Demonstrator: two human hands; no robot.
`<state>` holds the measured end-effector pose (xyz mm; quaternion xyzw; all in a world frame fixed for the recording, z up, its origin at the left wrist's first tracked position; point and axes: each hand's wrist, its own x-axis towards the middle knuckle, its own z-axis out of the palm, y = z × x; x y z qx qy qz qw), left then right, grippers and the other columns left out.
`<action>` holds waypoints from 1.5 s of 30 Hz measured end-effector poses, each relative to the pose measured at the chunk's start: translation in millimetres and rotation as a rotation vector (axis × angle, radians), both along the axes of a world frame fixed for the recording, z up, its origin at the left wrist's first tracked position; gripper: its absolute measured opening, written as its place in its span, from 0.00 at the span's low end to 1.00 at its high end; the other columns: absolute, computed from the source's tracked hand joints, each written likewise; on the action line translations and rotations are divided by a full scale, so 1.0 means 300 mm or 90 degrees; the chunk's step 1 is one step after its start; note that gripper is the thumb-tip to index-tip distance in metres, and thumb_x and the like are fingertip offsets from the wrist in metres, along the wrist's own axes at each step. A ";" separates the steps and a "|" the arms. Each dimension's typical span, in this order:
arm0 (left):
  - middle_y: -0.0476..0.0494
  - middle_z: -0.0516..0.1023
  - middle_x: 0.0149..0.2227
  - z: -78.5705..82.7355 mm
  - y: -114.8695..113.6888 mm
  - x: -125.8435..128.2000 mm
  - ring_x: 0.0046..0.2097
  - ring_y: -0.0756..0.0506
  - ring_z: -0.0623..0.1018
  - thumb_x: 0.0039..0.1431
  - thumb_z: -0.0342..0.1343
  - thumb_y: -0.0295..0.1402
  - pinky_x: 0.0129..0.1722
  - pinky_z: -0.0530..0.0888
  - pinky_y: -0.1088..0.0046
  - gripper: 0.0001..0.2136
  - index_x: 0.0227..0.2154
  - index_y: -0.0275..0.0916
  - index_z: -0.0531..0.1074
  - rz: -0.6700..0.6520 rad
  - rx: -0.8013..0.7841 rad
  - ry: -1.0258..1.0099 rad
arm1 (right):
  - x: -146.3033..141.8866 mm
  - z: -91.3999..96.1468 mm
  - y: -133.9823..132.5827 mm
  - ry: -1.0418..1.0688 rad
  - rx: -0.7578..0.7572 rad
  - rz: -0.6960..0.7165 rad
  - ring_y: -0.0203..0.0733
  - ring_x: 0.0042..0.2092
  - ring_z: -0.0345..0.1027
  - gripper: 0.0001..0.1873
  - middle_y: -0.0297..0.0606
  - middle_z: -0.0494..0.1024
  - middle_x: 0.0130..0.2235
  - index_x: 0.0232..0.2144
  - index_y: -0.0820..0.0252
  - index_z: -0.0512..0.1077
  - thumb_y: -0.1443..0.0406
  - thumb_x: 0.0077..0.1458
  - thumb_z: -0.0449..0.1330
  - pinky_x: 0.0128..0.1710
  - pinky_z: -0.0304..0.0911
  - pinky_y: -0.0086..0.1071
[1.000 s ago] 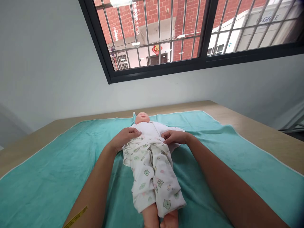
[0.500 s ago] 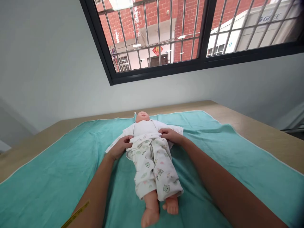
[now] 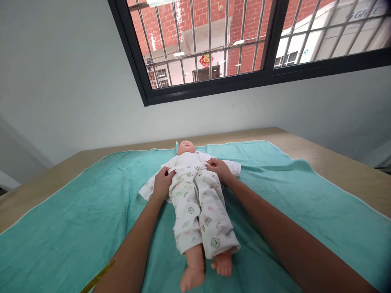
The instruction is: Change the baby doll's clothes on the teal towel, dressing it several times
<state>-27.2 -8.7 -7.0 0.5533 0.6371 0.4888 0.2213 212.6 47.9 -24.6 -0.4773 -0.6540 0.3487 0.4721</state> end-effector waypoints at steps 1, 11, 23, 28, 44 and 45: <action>0.56 0.63 0.20 -0.003 0.009 0.006 0.27 0.50 0.61 0.49 0.55 0.37 0.28 0.58 0.75 0.11 0.19 0.40 0.61 0.033 -0.002 0.018 | -0.015 -0.002 0.003 -0.005 0.010 -0.030 0.35 0.28 0.57 0.10 0.28 0.65 0.22 0.19 0.58 0.61 0.61 0.44 0.57 0.28 0.52 0.29; 0.55 0.63 0.20 -0.008 0.017 -0.015 0.26 0.51 0.60 0.49 0.56 0.39 0.26 0.56 0.75 0.12 0.20 0.40 0.60 0.007 -0.064 -0.003 | -0.030 -0.016 0.030 -0.069 -0.004 -0.076 0.34 0.27 0.53 0.10 0.26 0.59 0.21 0.20 0.57 0.58 0.61 0.44 0.56 0.27 0.49 0.29; 0.50 0.73 0.24 -0.002 -0.050 -0.036 0.27 0.49 0.72 0.40 0.65 0.36 0.29 0.68 0.73 0.12 0.27 0.37 0.70 -0.261 -0.194 -0.300 | 0.046 -0.053 0.033 -0.052 -0.063 0.159 0.46 0.47 0.68 0.18 0.39 0.77 0.45 0.41 0.59 0.71 0.65 0.43 0.62 0.50 0.61 0.38; 0.52 0.72 0.23 -0.045 -0.038 0.004 0.26 0.50 0.70 0.37 0.62 0.28 0.27 0.67 0.75 0.10 0.24 0.37 0.67 -0.199 -0.103 -0.326 | 0.052 -0.037 0.020 0.054 -0.106 0.237 0.48 0.50 0.69 0.22 0.40 0.77 0.47 0.43 0.59 0.73 0.69 0.40 0.62 0.53 0.62 0.40; 0.49 0.76 0.30 -0.048 -0.054 0.016 0.33 0.48 0.75 0.35 0.63 0.24 0.33 0.71 0.72 0.15 0.29 0.37 0.68 -0.257 -0.109 -0.446 | 0.026 -0.015 -0.021 0.038 -0.103 0.128 0.49 0.45 0.71 0.18 0.34 0.80 0.39 0.39 0.56 0.78 0.60 0.44 0.61 0.46 0.66 0.39; 0.47 0.77 0.32 -0.047 -0.057 0.019 0.35 0.47 0.75 0.36 0.64 0.25 0.36 0.72 0.70 0.15 0.31 0.37 0.69 -0.266 -0.111 -0.450 | 0.026 -0.015 -0.019 0.041 -0.106 0.128 0.49 0.45 0.71 0.18 0.34 0.80 0.40 0.40 0.56 0.78 0.60 0.44 0.61 0.46 0.66 0.39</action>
